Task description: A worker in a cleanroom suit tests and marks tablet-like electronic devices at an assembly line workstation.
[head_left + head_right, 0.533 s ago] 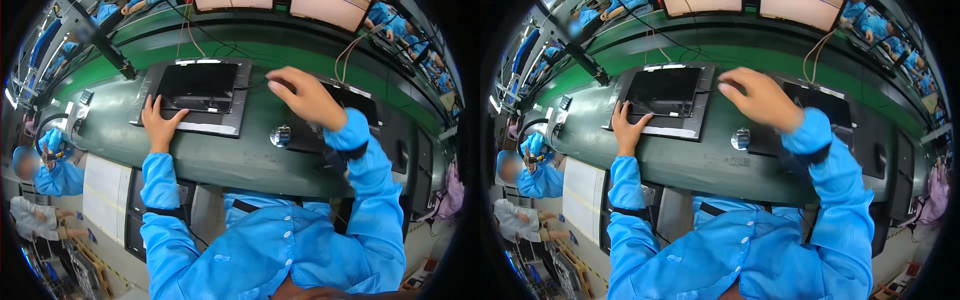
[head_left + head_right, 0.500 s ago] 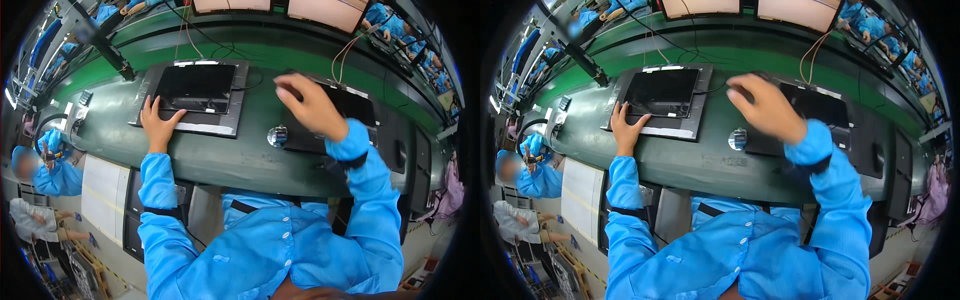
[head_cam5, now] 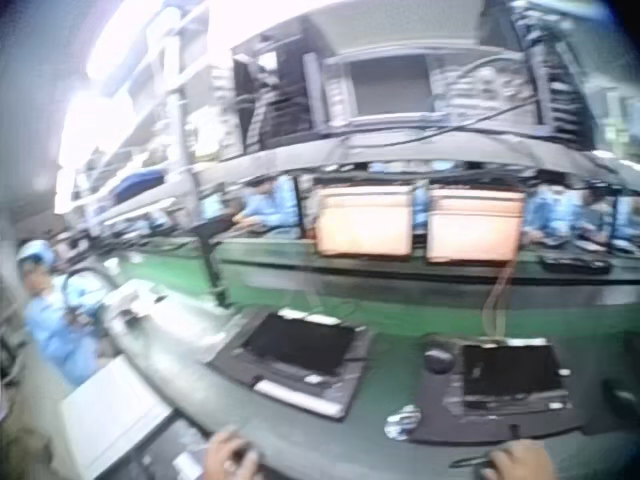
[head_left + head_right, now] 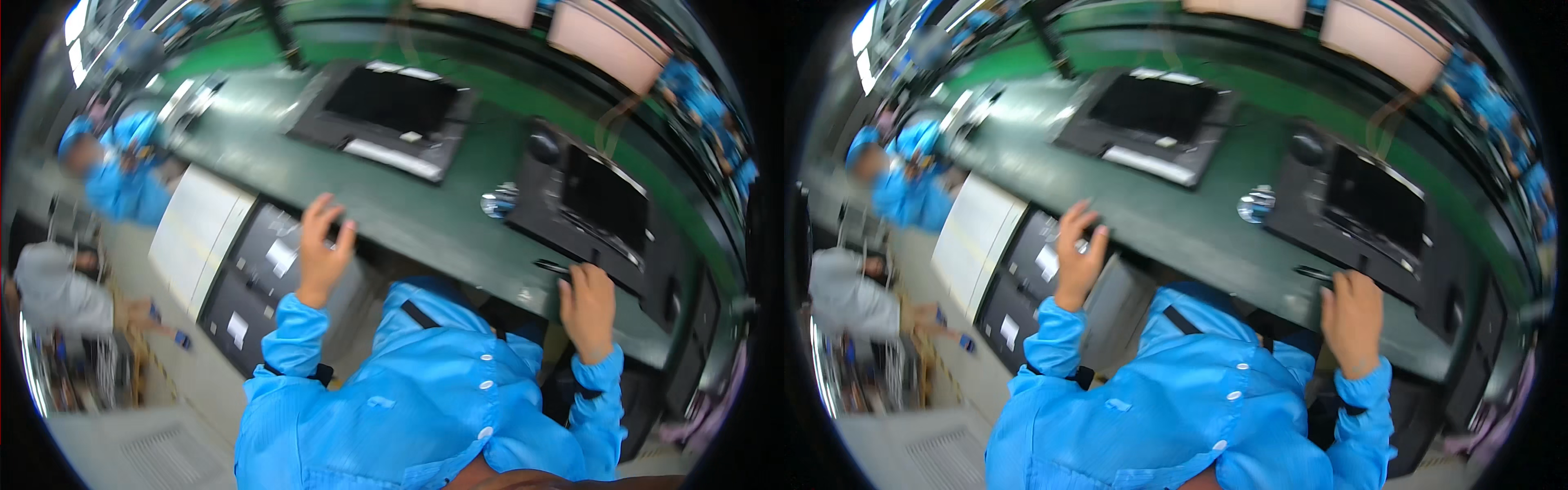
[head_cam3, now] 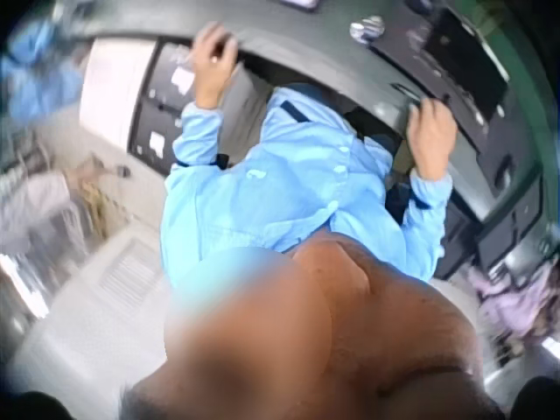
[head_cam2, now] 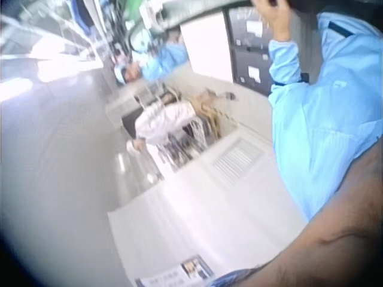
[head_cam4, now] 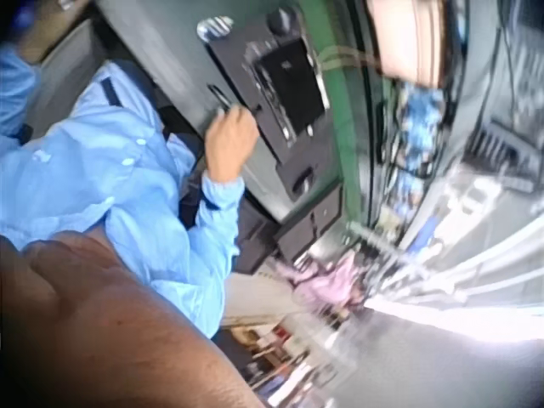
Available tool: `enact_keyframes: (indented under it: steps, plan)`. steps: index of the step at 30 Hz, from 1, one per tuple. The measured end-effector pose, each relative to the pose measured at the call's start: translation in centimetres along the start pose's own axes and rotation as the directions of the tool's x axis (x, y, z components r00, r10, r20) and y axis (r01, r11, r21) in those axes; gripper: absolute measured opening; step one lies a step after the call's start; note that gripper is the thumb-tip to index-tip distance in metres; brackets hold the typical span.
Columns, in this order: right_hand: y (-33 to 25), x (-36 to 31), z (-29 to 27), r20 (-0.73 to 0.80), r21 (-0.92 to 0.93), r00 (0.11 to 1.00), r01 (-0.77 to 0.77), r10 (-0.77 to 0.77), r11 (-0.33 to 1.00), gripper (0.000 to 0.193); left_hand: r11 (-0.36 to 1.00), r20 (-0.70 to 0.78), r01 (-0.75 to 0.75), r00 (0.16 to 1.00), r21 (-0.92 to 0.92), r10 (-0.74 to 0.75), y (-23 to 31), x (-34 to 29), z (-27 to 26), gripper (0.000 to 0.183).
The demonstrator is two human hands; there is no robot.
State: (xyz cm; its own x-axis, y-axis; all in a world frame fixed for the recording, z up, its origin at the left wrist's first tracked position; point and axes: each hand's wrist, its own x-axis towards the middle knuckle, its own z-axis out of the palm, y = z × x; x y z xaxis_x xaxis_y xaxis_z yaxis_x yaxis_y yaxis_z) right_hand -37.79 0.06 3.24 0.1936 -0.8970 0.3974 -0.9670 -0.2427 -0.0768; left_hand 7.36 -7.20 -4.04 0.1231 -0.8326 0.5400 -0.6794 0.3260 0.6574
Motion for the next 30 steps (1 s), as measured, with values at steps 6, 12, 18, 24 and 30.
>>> enact_keyframes:
  steps: [6, 12, 18, 24, 30]
  plan:
    - [2.7, 0.2, 1.3, 0.101, 0.051, 0.987, 0.119, -0.124, 0.992, 0.025, 0.946, 0.019, -0.053, 0.999, 0.319, 0.049, 0.1, -11.2, -4.6, 0.029]
    - [1.0, 2.3, 0.1, 0.234, 0.33, 0.967, 0.022, -0.104, 0.944, 0.015, 0.936, 0.202, 0.004, 0.976, 0.353, -0.081, -2.2, -15.3, -9.0, 0.034]
    - [-11.7, 4.7, 3.1, 0.143, 0.884, 0.932, 0.03, -0.332, 0.466, 0.017, 0.579, -0.146, 0.463, 0.848, 0.671, -0.509, -6.6, -18.7, -18.8, 0.071]
    - [-29.8, 9.5, 11.9, 0.302, 0.95, 0.655, -0.15, -0.692, 0.273, 0.026, 0.454, -0.26, 0.591, 0.755, 0.666, -0.602, -7.2, -25.3, -22.3, 0.082]
    - [-44.9, 6.0, 17.4, 0.383, 0.906, 0.442, -0.351, -0.811, 0.236, 0.024, 0.664, -0.417, 0.666, 0.74, 0.34, -0.528, -8.0, -26.7, -22.2, 0.095]
